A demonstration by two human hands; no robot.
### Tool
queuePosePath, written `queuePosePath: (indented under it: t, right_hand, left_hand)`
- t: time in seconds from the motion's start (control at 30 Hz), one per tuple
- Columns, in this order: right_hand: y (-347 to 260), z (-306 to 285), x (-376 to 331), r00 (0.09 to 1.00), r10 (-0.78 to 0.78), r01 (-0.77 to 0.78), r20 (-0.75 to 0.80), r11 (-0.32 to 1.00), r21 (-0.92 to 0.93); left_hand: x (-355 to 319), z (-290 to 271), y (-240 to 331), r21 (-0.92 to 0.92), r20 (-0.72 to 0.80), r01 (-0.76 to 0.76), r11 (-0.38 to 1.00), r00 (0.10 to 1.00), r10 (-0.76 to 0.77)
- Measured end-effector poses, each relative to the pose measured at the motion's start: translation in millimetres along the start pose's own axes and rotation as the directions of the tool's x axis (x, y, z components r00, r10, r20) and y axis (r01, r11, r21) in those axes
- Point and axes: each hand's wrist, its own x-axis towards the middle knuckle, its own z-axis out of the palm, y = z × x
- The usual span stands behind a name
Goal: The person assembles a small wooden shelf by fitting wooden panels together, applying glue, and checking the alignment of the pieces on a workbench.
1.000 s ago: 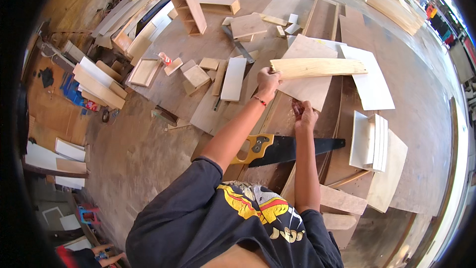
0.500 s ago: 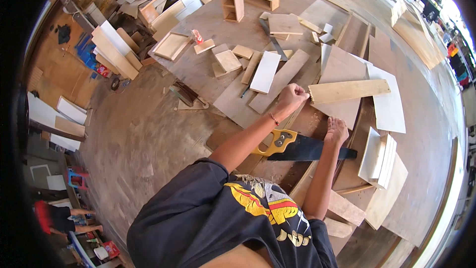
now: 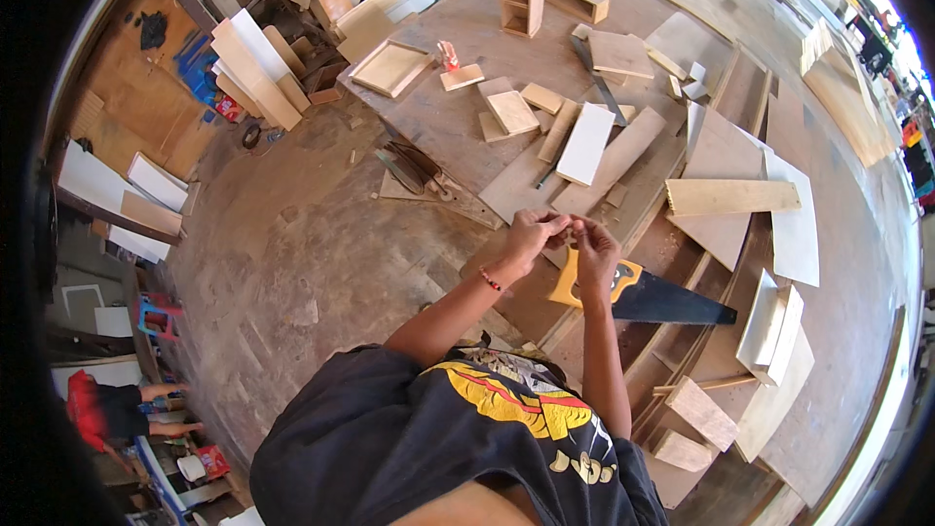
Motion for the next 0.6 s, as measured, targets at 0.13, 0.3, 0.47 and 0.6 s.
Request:
queuePosePath:
  t: [0.13,0.3,0.47,0.6]
  right_hand:
    - [-10,65,-17,0.99,-0.113,0.129,0.083,0.968,-0.215]
    - [-29,172,-32,0.899,-0.346,0.424,0.268,0.839,-0.34]
    - [-34,265,-42,0.84,-0.328,0.502,0.433,0.773,-0.388]
    - [-47,307,-39,0.863,-0.133,0.353,0.488,0.849,-0.393]
  left_hand:
    - [-20,-61,25,-0.022,-0.074,0.015,1.0,0.997,-0.016]
    - [-34,-169,56,-0.157,-0.084,0.005,0.988,0.996,-0.018]
    - [-71,-251,120,0.033,-0.137,0.036,0.999,0.99,-0.031]
    - [-68,-301,144,0.078,-0.01,-0.062,0.995,0.998,0.063]
